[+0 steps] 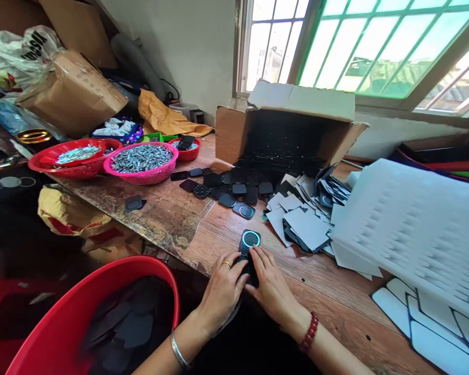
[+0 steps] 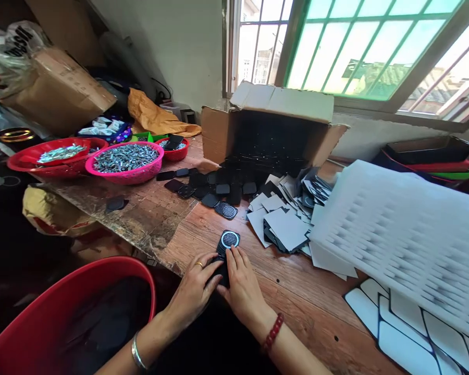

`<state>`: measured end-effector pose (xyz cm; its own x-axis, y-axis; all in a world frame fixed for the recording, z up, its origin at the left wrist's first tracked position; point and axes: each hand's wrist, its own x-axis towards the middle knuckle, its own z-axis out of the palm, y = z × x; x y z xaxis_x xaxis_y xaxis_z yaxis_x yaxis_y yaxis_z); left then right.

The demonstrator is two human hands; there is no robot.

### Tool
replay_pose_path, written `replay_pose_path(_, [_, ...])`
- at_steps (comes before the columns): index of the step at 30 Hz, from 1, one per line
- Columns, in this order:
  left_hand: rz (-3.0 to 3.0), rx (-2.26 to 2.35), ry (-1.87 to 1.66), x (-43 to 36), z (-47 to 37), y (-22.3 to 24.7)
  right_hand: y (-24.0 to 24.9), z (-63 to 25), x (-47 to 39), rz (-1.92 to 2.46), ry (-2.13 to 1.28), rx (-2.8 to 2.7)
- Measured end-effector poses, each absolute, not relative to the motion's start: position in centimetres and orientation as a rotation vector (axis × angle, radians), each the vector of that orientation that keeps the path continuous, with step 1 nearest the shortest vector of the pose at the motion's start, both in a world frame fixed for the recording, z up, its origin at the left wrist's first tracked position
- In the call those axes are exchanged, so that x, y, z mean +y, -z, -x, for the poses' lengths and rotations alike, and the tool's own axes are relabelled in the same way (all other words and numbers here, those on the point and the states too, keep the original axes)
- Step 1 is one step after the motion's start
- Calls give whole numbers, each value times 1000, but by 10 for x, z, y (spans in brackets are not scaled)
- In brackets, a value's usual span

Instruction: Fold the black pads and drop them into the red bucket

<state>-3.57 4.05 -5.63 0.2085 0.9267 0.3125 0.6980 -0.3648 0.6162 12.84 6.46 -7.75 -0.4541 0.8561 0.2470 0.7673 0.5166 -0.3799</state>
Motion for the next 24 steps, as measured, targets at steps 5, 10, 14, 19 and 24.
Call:
replay_pose_path(5, [-2221, 1607, -889, 41, 45, 58, 75, -122, 73, 1309, -345, -2391])
replay_pose_path(10, [-2263, 1629, -767, 40, 49, 61, 56, -136, 69, 1257, -462, -2333])
replay_pose_path(14, [-2295, 1581, -828, 44, 56, 68, 33, -171, 79, 1302, -331, -2123])
replay_pose_path(19, [-2333, 1479, -919, 57, 60, 77, 27, -227, 108, 1641, -25, -2000])
replay_pose_path(24, [-2385, 1421, -962, 66, 47, 70, 34, -248, 130, 1798, 19, -2006])
